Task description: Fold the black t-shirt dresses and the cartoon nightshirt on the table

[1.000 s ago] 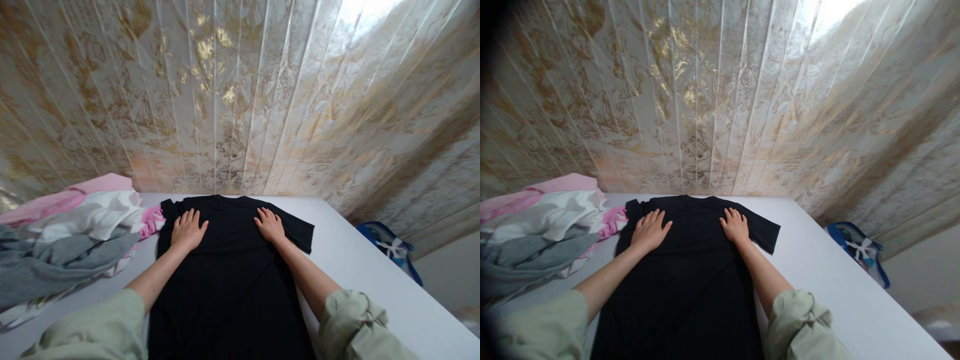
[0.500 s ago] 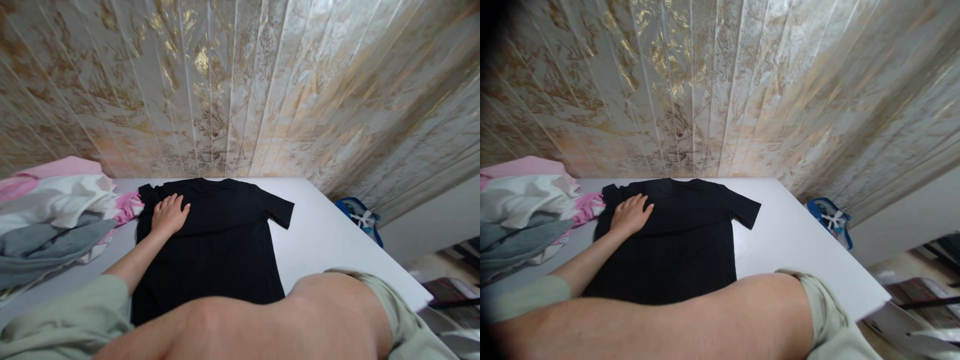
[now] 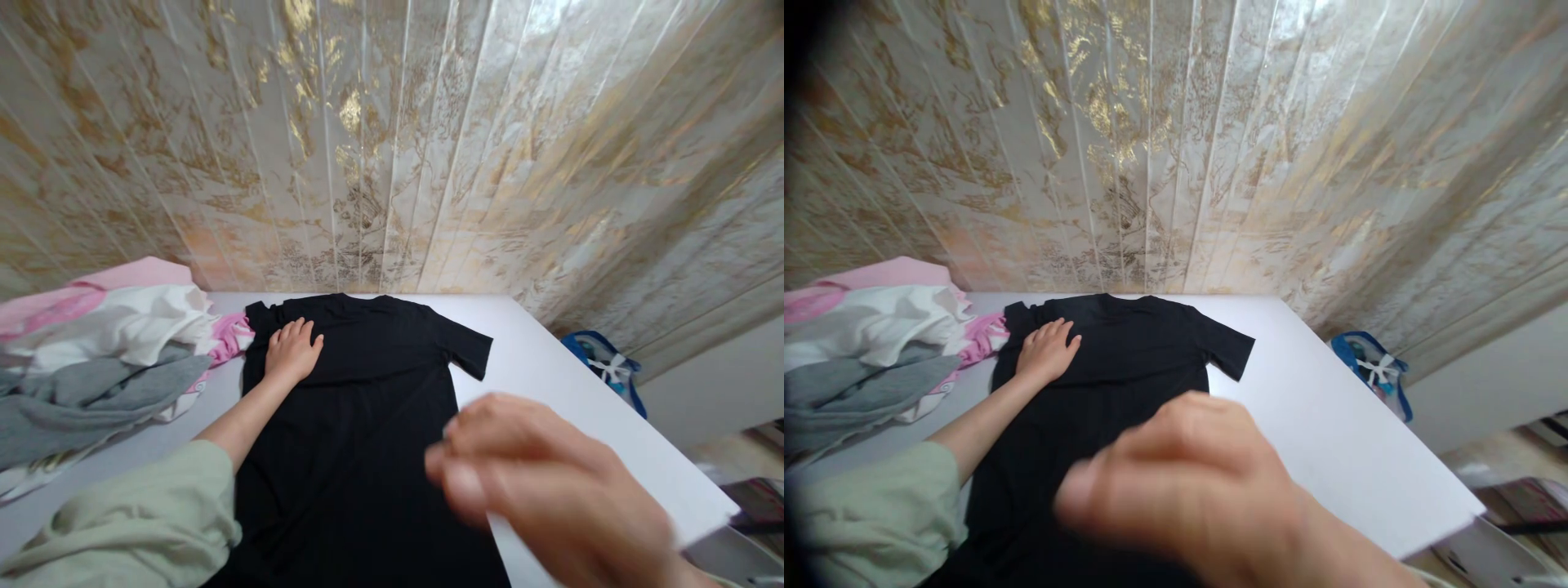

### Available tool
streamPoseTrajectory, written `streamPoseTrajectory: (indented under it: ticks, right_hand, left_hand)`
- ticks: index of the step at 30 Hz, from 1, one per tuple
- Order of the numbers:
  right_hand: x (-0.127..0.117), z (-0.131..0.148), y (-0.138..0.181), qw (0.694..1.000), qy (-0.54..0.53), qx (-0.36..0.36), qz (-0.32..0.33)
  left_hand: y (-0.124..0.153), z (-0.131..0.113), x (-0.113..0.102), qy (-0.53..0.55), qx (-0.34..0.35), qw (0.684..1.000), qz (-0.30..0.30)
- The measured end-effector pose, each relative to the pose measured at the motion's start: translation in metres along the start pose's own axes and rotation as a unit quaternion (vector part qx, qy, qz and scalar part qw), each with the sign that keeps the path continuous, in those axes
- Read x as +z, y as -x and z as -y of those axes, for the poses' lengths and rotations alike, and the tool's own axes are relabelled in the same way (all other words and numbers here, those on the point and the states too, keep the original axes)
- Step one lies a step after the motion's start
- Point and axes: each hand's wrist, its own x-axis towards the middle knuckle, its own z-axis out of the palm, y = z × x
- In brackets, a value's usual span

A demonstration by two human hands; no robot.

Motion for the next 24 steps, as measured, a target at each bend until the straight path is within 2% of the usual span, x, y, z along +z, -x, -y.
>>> streamPoseTrajectory:
  ticks: [2, 3, 5, 6, 8, 10, 12, 15, 17, 19, 22, 24]
  right_hand:
    - [-0.002, -0.058, -0.002, 0.988, 0.08, 0.134, 0.017]
    - [-0.001, -0.091, 0.0, 0.968, 0.134, 0.21, 0.021]
    - [0.007, -0.152, 0.01, 0.892, 0.236, 0.381, 0.053]
    - [0.012, -0.177, 0.018, 0.854, 0.269, 0.441, 0.069]
    - [0.025, -0.213, 0.033, 0.802, 0.326, 0.491, 0.095]
    - [0.035, -0.23, 0.046, 0.782, 0.372, 0.49, 0.102]
    - [0.036, -0.237, 0.053, 0.774, 0.393, 0.485, 0.104]
    - [0.02, -0.242, 0.049, 0.753, 0.39, 0.517, 0.114]
    - [0.007, -0.243, 0.033, 0.734, 0.373, 0.553, 0.125]
    - [0.003, -0.241, 0.008, 0.744, 0.359, 0.549, 0.127]
    - [0.026, -0.236, -0.036, 0.827, 0.355, 0.424, 0.104]
    - [0.055, -0.235, -0.058, 0.859, 0.333, 0.37, 0.116]
  left_hand:
    - [0.0, 0.0, -0.001, 0.003, 0.001, 1.0, 0.0]
    - [0.0, -0.001, -0.001, 0.003, 0.001, 1.0, 0.001]
    - [0.0, -0.001, -0.002, 0.003, 0.0, 1.0, 0.005]
    - [0.0, -0.001, -0.003, 0.002, -0.001, 1.0, 0.009]
    - [0.0, -0.001, -0.003, -0.002, -0.003, 1.0, 0.016]
    - [0.002, -0.004, -0.002, -0.005, -0.01, 1.0, 0.023]
    - [0.004, -0.011, 0.0, -0.009, -0.019, 0.999, 0.027]
    - [0.011, -0.025, 0.003, -0.008, -0.017, 0.999, 0.029]
    - [0.014, -0.034, 0.005, -0.004, -0.005, 1.0, 0.029]
    - [0.015, -0.039, 0.006, 0.0, 0.003, 1.0, 0.03]
    - [0.015, -0.041, 0.007, 0.003, 0.006, 1.0, 0.03]
    - [0.015, -0.04, 0.007, 0.003, 0.009, 0.999, 0.031]
